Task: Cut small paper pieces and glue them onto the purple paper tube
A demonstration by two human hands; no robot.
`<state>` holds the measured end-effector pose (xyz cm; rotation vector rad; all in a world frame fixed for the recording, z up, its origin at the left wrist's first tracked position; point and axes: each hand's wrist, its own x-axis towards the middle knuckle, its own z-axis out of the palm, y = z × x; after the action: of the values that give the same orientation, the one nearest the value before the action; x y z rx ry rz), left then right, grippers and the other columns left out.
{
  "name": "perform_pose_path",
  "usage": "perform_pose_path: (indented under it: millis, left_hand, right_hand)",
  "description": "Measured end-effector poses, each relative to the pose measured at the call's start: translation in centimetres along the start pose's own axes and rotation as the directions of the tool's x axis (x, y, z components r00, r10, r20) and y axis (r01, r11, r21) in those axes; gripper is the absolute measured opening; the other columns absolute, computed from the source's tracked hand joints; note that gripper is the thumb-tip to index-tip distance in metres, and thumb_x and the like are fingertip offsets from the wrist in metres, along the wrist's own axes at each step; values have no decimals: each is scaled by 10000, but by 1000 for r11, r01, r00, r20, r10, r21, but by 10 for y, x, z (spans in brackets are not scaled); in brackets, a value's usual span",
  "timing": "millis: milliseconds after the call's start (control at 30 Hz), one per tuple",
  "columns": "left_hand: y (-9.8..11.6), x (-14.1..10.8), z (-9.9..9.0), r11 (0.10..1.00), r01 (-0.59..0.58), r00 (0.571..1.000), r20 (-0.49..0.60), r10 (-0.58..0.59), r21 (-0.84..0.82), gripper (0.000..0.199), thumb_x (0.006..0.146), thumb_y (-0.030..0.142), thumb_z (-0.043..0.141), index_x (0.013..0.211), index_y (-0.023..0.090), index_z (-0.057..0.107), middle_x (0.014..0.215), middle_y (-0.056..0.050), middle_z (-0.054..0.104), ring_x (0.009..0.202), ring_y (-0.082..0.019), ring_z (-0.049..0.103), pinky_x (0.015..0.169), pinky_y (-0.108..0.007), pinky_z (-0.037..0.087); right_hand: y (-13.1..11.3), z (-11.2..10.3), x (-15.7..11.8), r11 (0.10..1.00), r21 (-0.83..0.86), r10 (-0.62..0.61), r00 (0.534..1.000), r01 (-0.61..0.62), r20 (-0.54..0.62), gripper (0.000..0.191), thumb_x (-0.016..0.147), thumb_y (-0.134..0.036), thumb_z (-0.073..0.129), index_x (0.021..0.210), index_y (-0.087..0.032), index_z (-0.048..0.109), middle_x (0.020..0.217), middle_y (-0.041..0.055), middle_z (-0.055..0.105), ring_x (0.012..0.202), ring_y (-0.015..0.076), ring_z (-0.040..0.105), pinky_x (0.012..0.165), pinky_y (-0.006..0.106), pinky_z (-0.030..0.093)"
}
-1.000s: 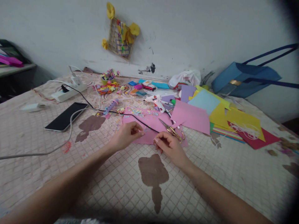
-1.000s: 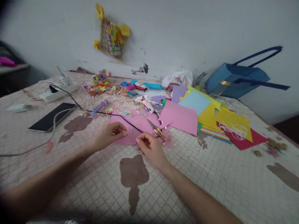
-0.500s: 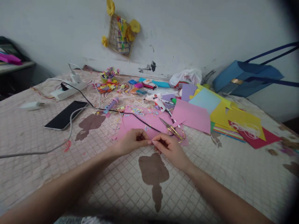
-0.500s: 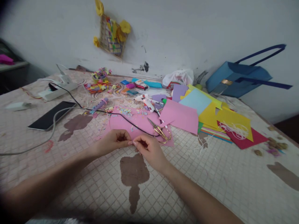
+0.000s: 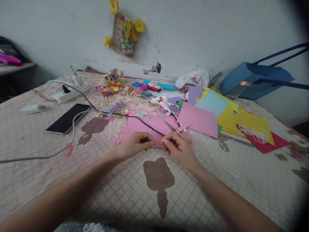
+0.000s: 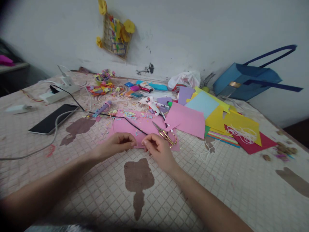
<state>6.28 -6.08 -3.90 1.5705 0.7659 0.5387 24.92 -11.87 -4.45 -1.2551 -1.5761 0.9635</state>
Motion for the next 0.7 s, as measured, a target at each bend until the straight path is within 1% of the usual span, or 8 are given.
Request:
perform_pose_path:
  millis: [100,167,267,300,400,500,600,700]
  left_hand:
    - [5,0,-1,1000,21,997,-73,-21,-8,155,768,291,536,790,143,577,630,21,514,523,-68,424,461,-182,313]
    - [7,-1,-1,1000,22,991,-131,-23,-4,136,786,268,485,753,147,540,580,35,465,490,-66,390,441,-182,290]
    - [6,-1,-1,999,3,979,-205,4,36,205,812,206,370,623,165,435,524,44,394,464,-73,355,443,-197,284]
    - [6,-1,-1,999,-3,974,-225,14,51,248,824,203,340,585,171,399,511,42,379,456,-75,345,443,-203,282]
    - [5,-1,0,998,-3,961,-275,22,69,369,870,318,321,529,180,349,482,40,365,424,-71,323,429,-214,267]
    - [6,0,1,997,16,956,-295,6,72,424,864,450,356,557,165,423,494,29,427,415,-69,362,419,-208,268]
    - [5,1,1,998,18,962,-274,0,65,411,862,458,373,616,151,492,529,17,487,437,-73,414,421,-196,293]
    - [2,1,2,997,-9,971,-238,28,79,356,862,416,403,664,144,520,573,12,523,470,-70,447,437,-185,320]
  right_hand:
    - [3,-12,4,995,-99,-19,989,4,-147,242,882,-333,440,689,-196,495,610,-13,510,538,117,489,490,233,402]
    - [6,-18,6,957,-291,-64,986,16,-155,216,858,-292,483,665,-197,493,586,-23,494,539,122,480,519,246,398]
    - [11,-19,7,821,-559,-147,989,114,-13,54,804,-158,532,811,-194,572,771,15,577,694,155,540,634,276,424]
    - [13,-18,7,776,-611,-162,986,156,46,119,800,-129,526,880,-197,583,853,33,590,760,169,552,678,291,432]
    - [17,-12,6,638,-726,-197,965,259,171,194,816,-110,502,968,-195,586,950,65,592,867,203,551,751,332,433]
    - [18,-8,5,511,-802,-220,949,311,228,178,828,-101,486,946,-178,594,938,82,590,872,222,542,754,352,428]
    - [18,-6,5,443,-835,-217,943,326,253,180,843,-93,461,928,-168,601,928,93,592,852,233,536,743,368,421]
    - [17,-8,6,449,-835,-216,945,319,245,193,860,-88,436,918,-170,601,914,87,600,846,228,535,745,359,416]
